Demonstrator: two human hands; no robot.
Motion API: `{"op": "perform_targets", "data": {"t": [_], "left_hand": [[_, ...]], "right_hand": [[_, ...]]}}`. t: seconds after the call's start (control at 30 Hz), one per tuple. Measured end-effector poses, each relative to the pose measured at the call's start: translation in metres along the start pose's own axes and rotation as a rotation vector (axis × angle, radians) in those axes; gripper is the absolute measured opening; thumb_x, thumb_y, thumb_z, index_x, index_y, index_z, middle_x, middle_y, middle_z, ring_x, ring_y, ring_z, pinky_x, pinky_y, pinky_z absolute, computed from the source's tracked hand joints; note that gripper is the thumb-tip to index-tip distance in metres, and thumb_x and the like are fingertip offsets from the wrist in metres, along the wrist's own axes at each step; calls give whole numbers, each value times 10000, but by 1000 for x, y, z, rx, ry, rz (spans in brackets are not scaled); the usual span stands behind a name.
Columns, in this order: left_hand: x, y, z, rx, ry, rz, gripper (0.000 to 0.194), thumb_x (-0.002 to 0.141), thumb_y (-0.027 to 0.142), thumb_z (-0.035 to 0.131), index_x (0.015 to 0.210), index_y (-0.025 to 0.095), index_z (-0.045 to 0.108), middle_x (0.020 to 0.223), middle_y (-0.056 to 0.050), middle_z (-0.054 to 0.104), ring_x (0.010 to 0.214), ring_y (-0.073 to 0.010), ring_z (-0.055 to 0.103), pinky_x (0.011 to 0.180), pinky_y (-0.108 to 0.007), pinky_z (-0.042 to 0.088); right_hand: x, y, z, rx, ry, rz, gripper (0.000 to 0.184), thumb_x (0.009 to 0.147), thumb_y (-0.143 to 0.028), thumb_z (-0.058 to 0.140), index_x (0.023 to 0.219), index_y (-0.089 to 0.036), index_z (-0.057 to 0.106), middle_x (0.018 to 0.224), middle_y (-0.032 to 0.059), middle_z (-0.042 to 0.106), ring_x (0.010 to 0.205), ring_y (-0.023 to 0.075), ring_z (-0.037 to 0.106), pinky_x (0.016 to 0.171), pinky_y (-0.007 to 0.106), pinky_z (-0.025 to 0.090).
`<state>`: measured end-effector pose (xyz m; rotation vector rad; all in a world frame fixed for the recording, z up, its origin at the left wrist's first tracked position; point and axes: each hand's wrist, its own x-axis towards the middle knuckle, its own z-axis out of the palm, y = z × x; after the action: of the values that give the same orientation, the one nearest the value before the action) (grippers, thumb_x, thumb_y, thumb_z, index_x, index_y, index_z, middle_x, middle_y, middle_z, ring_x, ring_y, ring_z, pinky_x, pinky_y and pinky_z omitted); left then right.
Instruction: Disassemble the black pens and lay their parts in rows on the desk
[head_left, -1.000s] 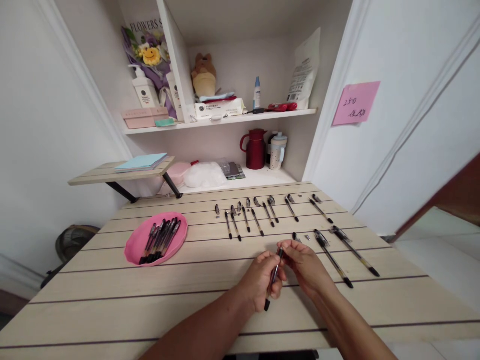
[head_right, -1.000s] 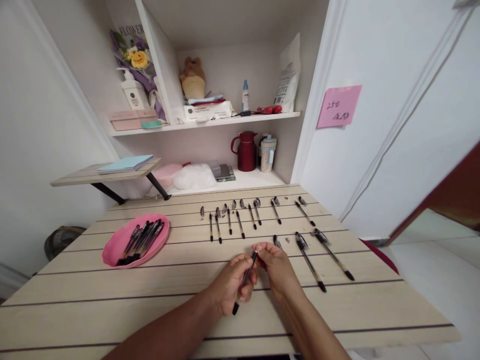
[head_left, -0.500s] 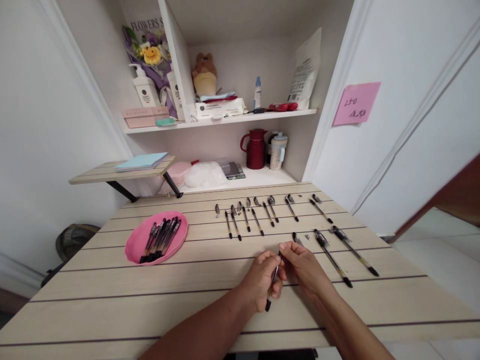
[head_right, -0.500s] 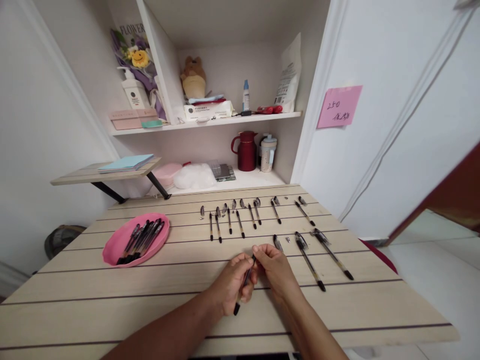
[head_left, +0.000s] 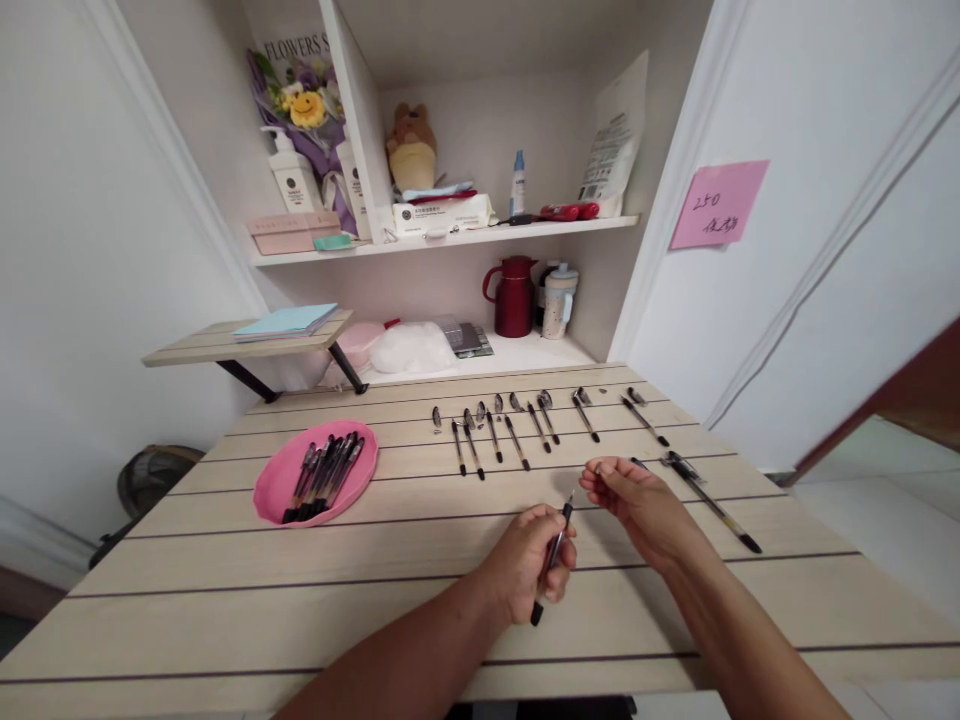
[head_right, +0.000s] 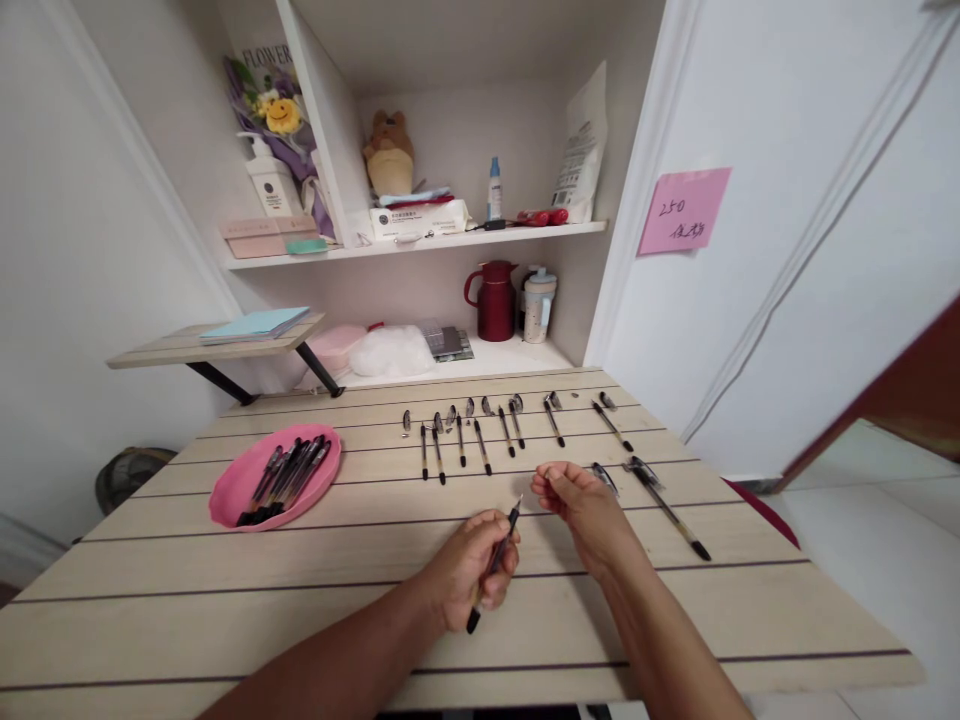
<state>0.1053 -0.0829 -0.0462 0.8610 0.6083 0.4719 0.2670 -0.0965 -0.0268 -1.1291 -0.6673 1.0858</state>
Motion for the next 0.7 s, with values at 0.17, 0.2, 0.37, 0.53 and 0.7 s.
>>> {"op": "perform_targets", "data": {"t": [0.17, 0.2, 0.37, 0.53, 0.7], "left_hand": [[0, 1, 1, -26, 12, 10, 250, 733, 406, 485, 834, 180, 453, 556, 49, 488, 280, -24, 308, 311, -172, 182], [0, 1, 1, -30, 11, 10, 249, 734, 404, 485, 836, 179, 453, 557, 47, 489, 282, -26, 310, 313, -174, 182], [1, 1, 1, -36, 32, 13, 245, 727, 392, 498, 835, 176, 457, 552, 45, 487, 289, -31, 319, 320, -179, 176], [1, 0, 1, -29, 27, 14, 217, 738, 377, 483, 823, 178, 464, 550, 41, 487, 294, -38, 326, 315, -180, 179], [1, -2, 1, -31, 35, 20, 220, 741, 379, 484, 826, 176, 470, 544, 41, 488, 290, -38, 325, 316, -179, 185]], "right_hand": [[23, -10, -17, -554, 109, -181, 279, 653, -416, 601, 743, -152, 618, 562, -7, 582, 519, 115, 505, 510, 235, 369], [26, -11, -18, -715, 130, -221, 268, 670, -414, 576, 733, -157, 618, 559, -5, 584, 517, 122, 506, 503, 238, 357], [29, -6, -6, -1533, 144, -328, 212, 760, -311, 446, 690, -192, 607, 655, 31, 622, 613, 162, 556, 514, 249, 303], [26, 9, 6, -1877, 87, -386, 251, 808, -267, 388, 752, -162, 609, 788, 89, 609, 699, 179, 581, 565, 259, 314], [26, 14, 6, -1907, 81, -372, 301, 834, -301, 362, 770, -147, 612, 802, 106, 600, 700, 184, 585, 578, 262, 324]]}}
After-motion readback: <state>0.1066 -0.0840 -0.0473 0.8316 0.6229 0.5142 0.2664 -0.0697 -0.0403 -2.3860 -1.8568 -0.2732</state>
